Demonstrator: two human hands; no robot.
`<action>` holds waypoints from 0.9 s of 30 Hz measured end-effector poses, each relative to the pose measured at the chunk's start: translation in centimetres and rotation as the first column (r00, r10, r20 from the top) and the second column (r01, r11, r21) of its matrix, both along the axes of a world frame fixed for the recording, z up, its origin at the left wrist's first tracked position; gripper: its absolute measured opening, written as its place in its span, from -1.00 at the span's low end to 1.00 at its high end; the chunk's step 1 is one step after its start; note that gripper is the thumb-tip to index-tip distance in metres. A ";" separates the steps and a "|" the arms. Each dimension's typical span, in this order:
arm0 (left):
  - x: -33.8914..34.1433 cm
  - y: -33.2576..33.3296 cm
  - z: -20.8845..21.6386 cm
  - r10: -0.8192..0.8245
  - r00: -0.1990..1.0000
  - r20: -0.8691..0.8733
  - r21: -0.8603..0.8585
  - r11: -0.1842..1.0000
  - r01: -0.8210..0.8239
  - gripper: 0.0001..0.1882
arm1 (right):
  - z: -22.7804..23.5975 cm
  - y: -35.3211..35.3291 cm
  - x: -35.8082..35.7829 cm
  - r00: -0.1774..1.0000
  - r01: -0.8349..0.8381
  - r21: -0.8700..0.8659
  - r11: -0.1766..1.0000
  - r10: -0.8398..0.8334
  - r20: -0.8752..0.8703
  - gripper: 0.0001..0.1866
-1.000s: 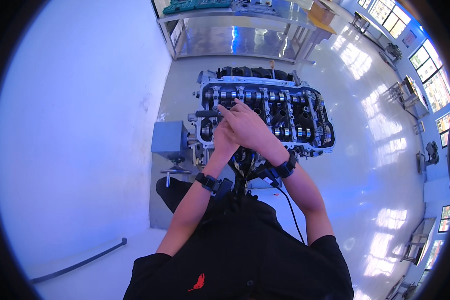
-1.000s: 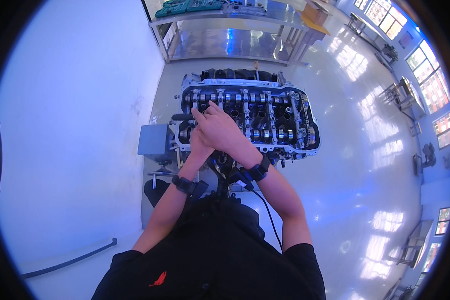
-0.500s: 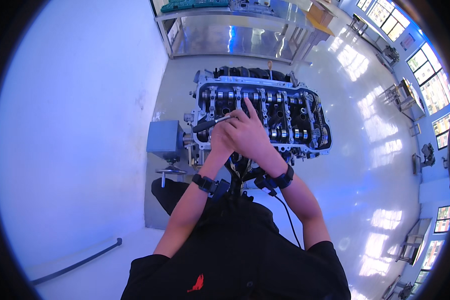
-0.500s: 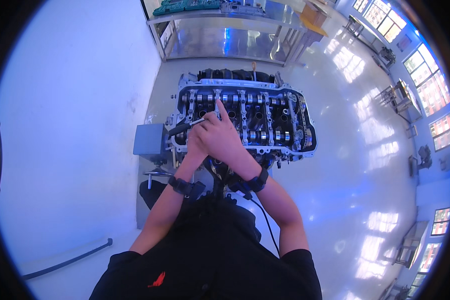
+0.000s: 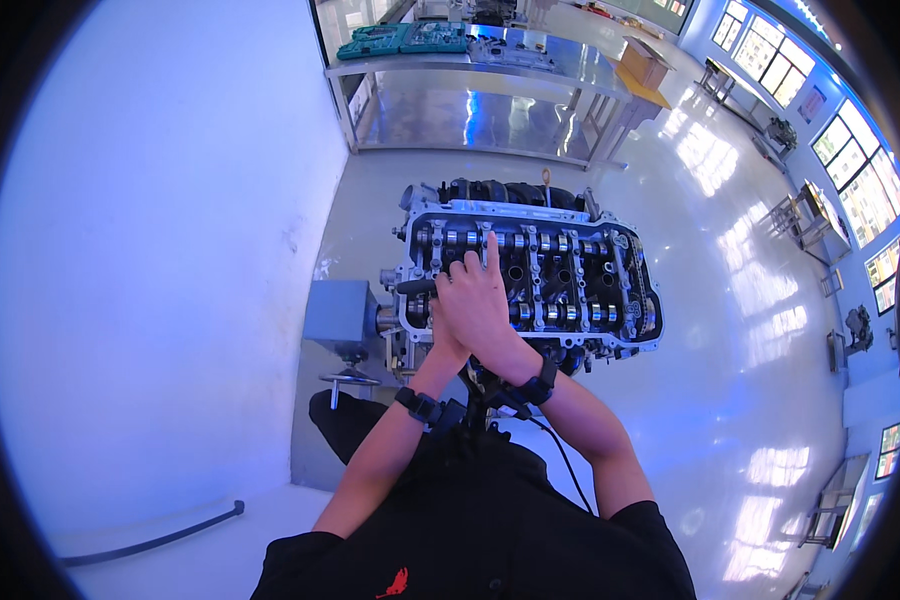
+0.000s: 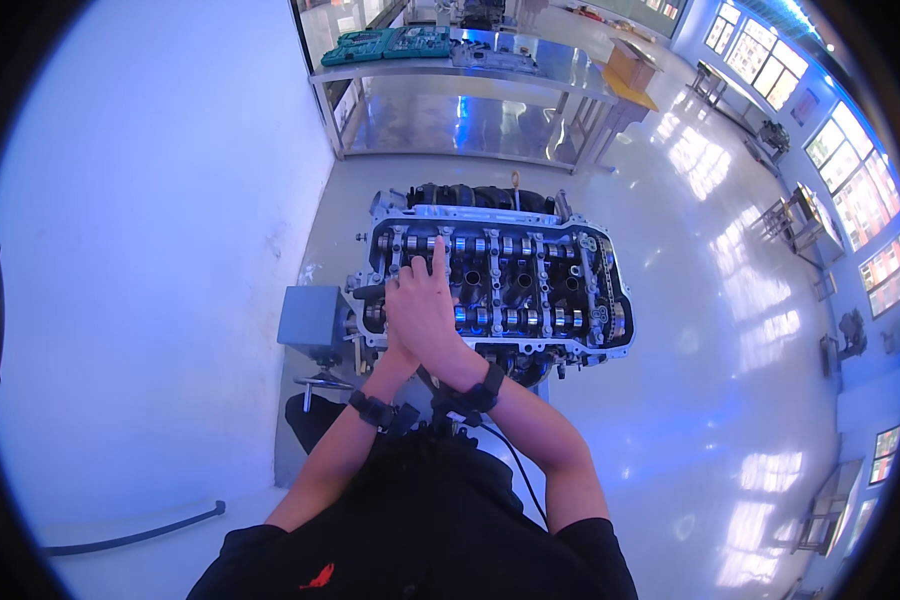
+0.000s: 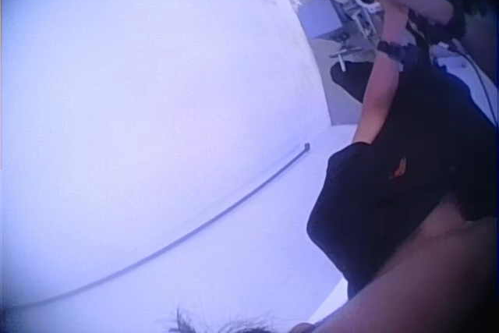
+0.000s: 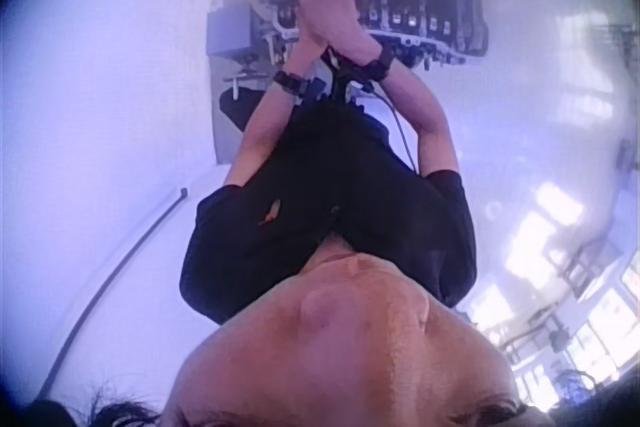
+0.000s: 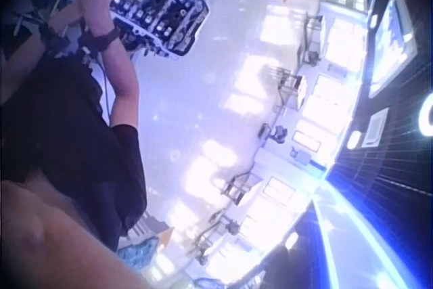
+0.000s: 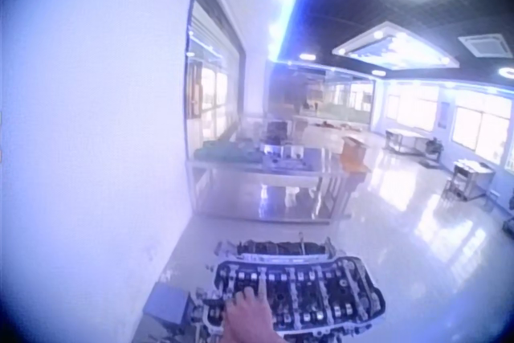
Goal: Removing components from an engine cylinder head assembly using a socket wrench.
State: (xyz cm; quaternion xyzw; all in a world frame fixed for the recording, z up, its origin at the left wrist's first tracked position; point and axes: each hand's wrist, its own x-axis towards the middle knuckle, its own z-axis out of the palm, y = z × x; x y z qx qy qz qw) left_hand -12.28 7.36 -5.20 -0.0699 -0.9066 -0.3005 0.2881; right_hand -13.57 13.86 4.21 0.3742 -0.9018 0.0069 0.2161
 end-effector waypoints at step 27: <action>-0.1 -0.5 1.9 -0.107 0.993 0.048 0.207 0.974 0.095 -0.75 | -0.9 10.3 2.8 0.930 0.132 -0.475 0.870 0.057 0.363 -0.82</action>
